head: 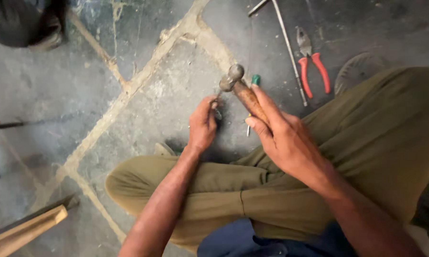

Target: The person sits on the floor and uses a hammer and punch to drive a pin out of a small cylindrical metal component. They then use a screwdriver to adjust internal parts and reassemble the component.

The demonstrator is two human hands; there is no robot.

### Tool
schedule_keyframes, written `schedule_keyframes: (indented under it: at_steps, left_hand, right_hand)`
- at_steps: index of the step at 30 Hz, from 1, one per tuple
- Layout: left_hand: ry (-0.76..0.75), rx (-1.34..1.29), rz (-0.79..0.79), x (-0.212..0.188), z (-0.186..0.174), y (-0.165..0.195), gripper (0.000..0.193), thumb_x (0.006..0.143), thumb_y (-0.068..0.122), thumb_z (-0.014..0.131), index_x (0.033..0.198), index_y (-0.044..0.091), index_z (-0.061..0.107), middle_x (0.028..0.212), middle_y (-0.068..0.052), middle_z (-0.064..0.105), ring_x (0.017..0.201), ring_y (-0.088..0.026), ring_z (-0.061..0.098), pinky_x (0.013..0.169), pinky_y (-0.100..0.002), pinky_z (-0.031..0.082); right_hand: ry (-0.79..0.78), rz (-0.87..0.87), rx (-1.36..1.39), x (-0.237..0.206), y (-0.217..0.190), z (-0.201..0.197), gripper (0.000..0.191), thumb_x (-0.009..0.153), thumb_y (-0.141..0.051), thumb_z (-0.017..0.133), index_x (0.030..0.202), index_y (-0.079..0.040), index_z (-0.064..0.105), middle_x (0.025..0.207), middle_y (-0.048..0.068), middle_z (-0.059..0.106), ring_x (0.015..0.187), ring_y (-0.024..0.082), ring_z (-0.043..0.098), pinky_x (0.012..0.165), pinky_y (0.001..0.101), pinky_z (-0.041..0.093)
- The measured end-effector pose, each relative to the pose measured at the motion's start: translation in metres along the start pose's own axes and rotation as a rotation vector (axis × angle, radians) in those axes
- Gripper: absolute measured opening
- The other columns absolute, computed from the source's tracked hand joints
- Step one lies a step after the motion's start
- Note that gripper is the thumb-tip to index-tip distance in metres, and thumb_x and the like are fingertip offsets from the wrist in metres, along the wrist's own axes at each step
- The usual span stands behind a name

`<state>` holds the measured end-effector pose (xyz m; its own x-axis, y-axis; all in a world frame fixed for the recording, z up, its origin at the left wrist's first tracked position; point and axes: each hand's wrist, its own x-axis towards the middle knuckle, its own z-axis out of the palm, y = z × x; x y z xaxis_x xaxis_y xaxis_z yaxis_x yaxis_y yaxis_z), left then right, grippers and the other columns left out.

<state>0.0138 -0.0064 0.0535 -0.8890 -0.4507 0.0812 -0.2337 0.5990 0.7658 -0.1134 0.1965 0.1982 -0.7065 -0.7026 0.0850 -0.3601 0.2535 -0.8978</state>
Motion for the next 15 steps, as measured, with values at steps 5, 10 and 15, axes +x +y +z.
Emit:
schedule_keyframes:
  at_steps: [5,10,15]
  left_hand:
    - [-0.037,-0.047,-0.092,-0.003,0.002,0.0,0.018,0.106,0.006,0.052,0.12,0.007,0.064,0.105,-0.014,0.07,0.091,-0.03,0.07,0.082,-0.037,0.056]
    - [-0.013,-0.022,0.032,-0.006,0.003,-0.004,0.014,0.108,0.006,0.054,0.119,0.006,0.062,0.111,-0.017,0.068,0.102,-0.036,0.068,0.09,-0.04,0.055]
    - [0.014,0.011,-0.014,-0.002,-0.005,-0.009,0.018,0.106,0.007,0.051,0.121,0.006,0.062,0.108,-0.018,0.068,0.099,-0.038,0.068,0.087,-0.041,0.054]
  right_hand:
    - [0.104,0.115,-0.003,-0.019,0.006,-0.013,0.059,0.107,-0.021,0.06,0.158,-0.001,0.038,0.085,0.015,0.069,0.068,0.02,0.069,0.061,0.0365,0.056]
    - [0.463,0.086,0.286,-0.02,0.004,-0.02,0.053,0.11,-0.023,0.048,0.157,-0.003,0.033,0.076,0.006,0.067,0.058,0.015,0.062,0.058,0.0304,0.054]
    - [-0.098,0.276,-0.008,0.007,-0.007,0.002,0.06,0.102,-0.024,0.062,0.155,-0.005,0.043,0.094,0.025,0.071,0.083,0.037,0.076,0.067,0.0458,0.057]
